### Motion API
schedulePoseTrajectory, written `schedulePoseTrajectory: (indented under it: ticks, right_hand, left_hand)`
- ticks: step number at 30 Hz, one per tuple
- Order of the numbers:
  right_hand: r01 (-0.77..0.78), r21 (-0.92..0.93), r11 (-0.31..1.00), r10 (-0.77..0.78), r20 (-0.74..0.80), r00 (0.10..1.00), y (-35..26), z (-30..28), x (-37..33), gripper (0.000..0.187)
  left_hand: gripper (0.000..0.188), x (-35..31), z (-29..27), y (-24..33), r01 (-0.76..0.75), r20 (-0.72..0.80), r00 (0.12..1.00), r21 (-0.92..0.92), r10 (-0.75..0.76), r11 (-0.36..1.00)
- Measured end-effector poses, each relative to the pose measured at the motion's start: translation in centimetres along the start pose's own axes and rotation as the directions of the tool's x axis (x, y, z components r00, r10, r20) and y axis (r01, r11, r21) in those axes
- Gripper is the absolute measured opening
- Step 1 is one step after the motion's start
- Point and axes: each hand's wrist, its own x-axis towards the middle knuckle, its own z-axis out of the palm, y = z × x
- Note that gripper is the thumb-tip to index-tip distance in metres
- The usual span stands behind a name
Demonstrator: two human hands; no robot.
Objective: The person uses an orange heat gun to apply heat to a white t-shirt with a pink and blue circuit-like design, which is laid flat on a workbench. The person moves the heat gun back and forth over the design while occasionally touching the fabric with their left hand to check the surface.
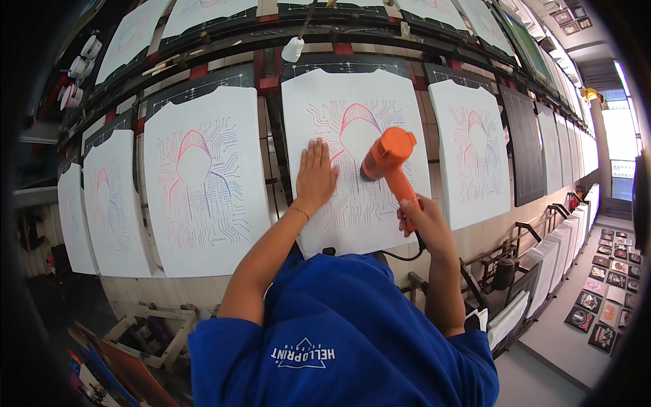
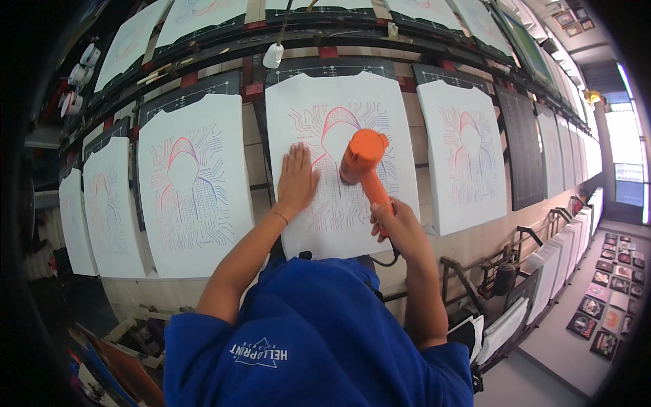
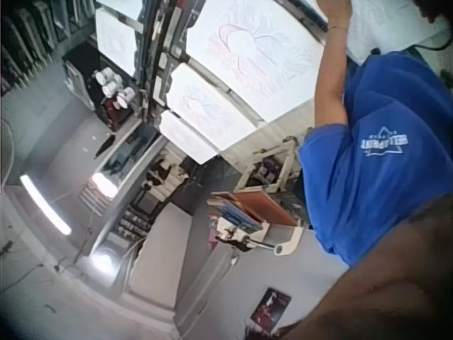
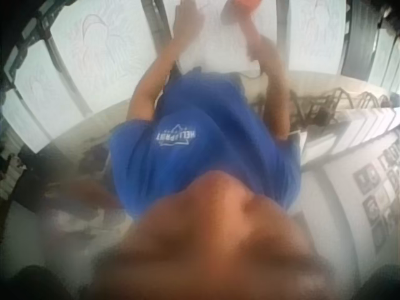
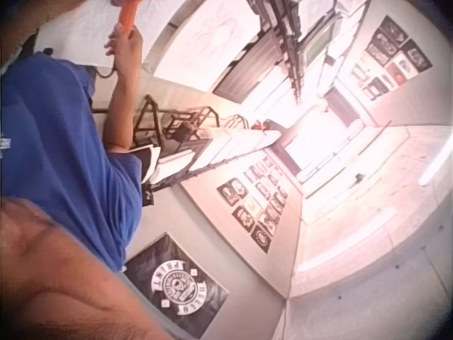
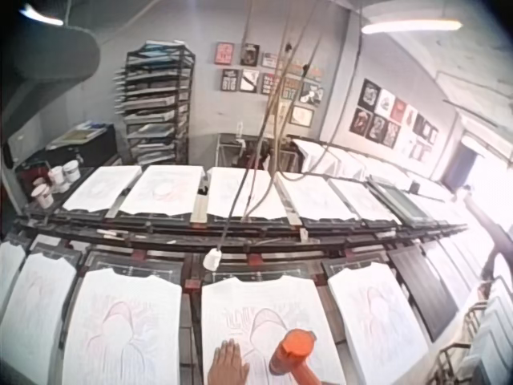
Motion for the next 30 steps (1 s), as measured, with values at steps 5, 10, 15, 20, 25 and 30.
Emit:
schedulePoseTrajectory:
  ticks: [5, 10, 15, 20, 25, 30]
  right_hand:
    - [0.048, 0.017, 0.999, -0.047, -0.038, 0.998, -0.1, 0.3, 2.5, 0.035]
    - [-0.036, 0.000, 0.999, 0.036, -0.008, 0.999, 1.1, -0.3, -0.6, 0.035]
    - [-0.123, 0.003, 0.992, 0.123, -0.006, 0.992, 3.1, -1.1, -5.0, 0.034]
    - [-0.148, 0.044, 0.988, 0.149, -0.029, 0.988, 4.4, -1.7, -7.7, 0.035]
    - [-0.131, 0.056, 0.990, 0.134, -0.040, 0.990, 4.0, -1.6, -6.9, 0.037]
    - [-0.016, 0.042, 0.999, 0.018, -0.045, 0.999, 2.5, -1.2, -1.6, 0.037]
  left_hand:
    - [0.067, -6.2, -1.0, 3.0, -0.092, 0.160, 0.982, -0.064, 0.101, 0.994]
    - [0.067, -7.0, -1.0, 2.3, -0.160, 0.201, 0.965, -0.059, 0.169, 0.985]
    - [0.066, 0.3, 0.2, -0.4, -0.077, 0.043, 0.996, 0.048, 0.075, 0.996]
    - [0.064, 2.3, 0.9, -0.4, -0.046, -0.001, 0.999, 0.050, 0.047, 0.998]
    - [0.064, -1.8, 0.2, 1.7, -0.120, 0.072, 0.990, -0.024, 0.122, 0.992]
    - [0.064, -7.3, -1.1, 3.3, -0.192, 0.202, 0.959, -0.058, 0.200, 0.980]
